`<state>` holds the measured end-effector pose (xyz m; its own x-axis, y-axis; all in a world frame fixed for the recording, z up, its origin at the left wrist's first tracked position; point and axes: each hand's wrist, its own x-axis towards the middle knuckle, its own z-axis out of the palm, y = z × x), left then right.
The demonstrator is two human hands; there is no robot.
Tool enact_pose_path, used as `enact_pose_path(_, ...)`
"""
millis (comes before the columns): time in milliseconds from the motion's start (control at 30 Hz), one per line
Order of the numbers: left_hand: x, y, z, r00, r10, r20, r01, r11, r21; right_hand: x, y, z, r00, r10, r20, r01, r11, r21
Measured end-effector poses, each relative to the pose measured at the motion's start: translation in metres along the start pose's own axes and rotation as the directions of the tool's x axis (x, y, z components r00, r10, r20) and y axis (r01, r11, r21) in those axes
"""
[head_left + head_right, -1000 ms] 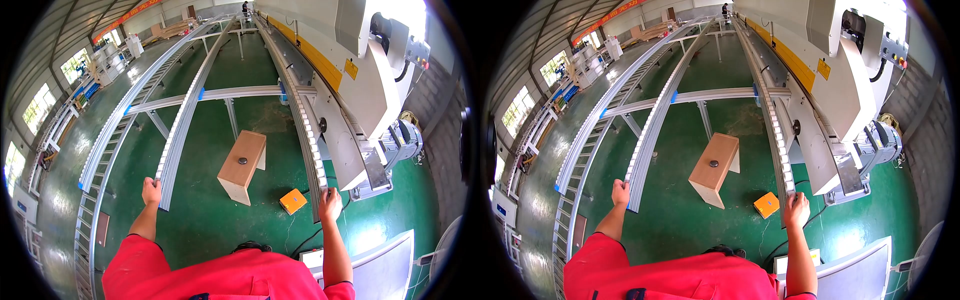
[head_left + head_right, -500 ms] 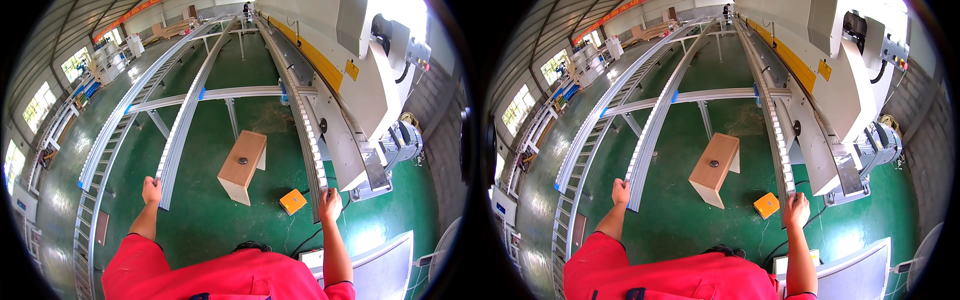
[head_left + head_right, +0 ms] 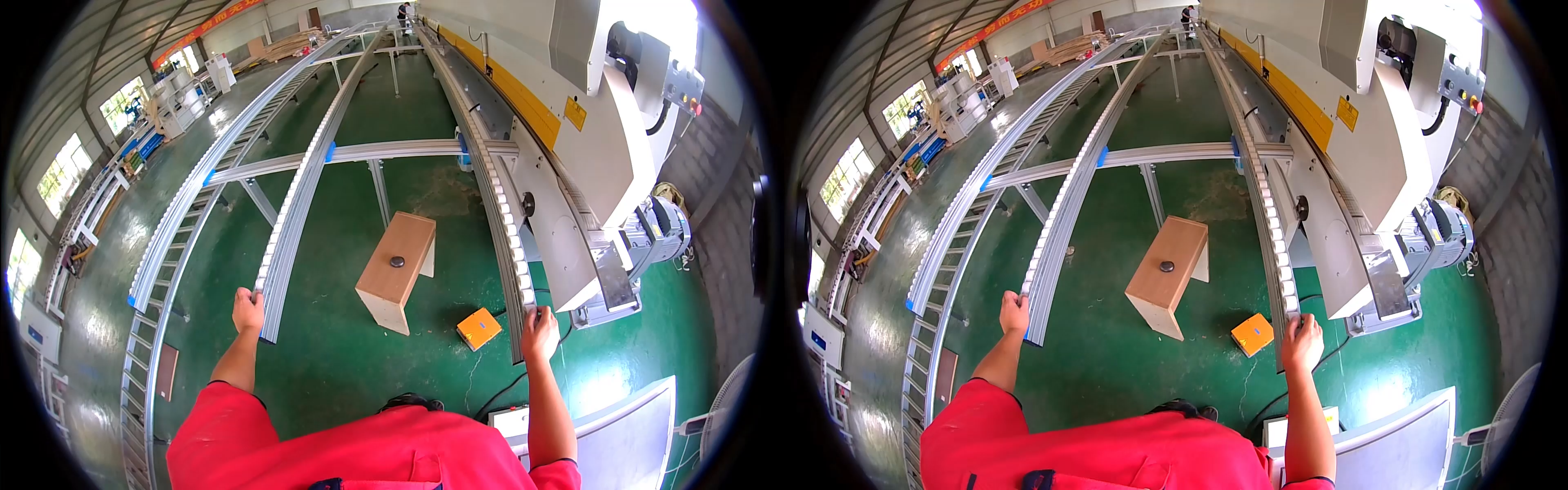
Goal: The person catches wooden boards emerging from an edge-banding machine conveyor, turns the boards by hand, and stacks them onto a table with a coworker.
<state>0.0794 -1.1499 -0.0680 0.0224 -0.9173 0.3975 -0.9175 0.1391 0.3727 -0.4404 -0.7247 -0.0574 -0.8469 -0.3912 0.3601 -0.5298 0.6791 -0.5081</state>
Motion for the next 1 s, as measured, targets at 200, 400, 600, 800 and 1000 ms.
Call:
enact_pose_path(200,-0.0014,0.0054,-0.0042,1.000,-0.019,0.007,0.019,1.000,-0.006,-0.0002,0.0017,0.0012,1.000,0.002,-0.001,-0.002,1.000,0.003)
enact_pose_path(400,-0.0020,0.0047,-0.0031,1.000,-0.005,-0.004,0.005,1.000,-0.012,0.0003,0.0009,0.0010,1.000,0.007,0.005,-0.007,1.000,0.001)
enact_pose_path(600,-0.0003,-0.0002,0.0007,1.000,-0.003,-0.008,0.002,1.000,-0.008,-0.0007,-0.0014,-0.0013,1.000,0.008,-0.001,-0.008,1.000,0.002)
enact_pose_path(800,-0.0004,0.0011,-0.0006,1.000,-0.012,0.001,0.012,1.000,-0.002,-0.0004,0.0011,0.0013,1.000,-0.007,-0.010,0.007,1.000,-0.006)
enact_pose_path(1000,-0.0019,0.0068,-0.0056,0.999,-0.034,0.020,0.034,0.999,-0.012,-0.0003,0.0011,0.0011,1.000,0.002,-0.008,-0.002,1.000,-0.006)
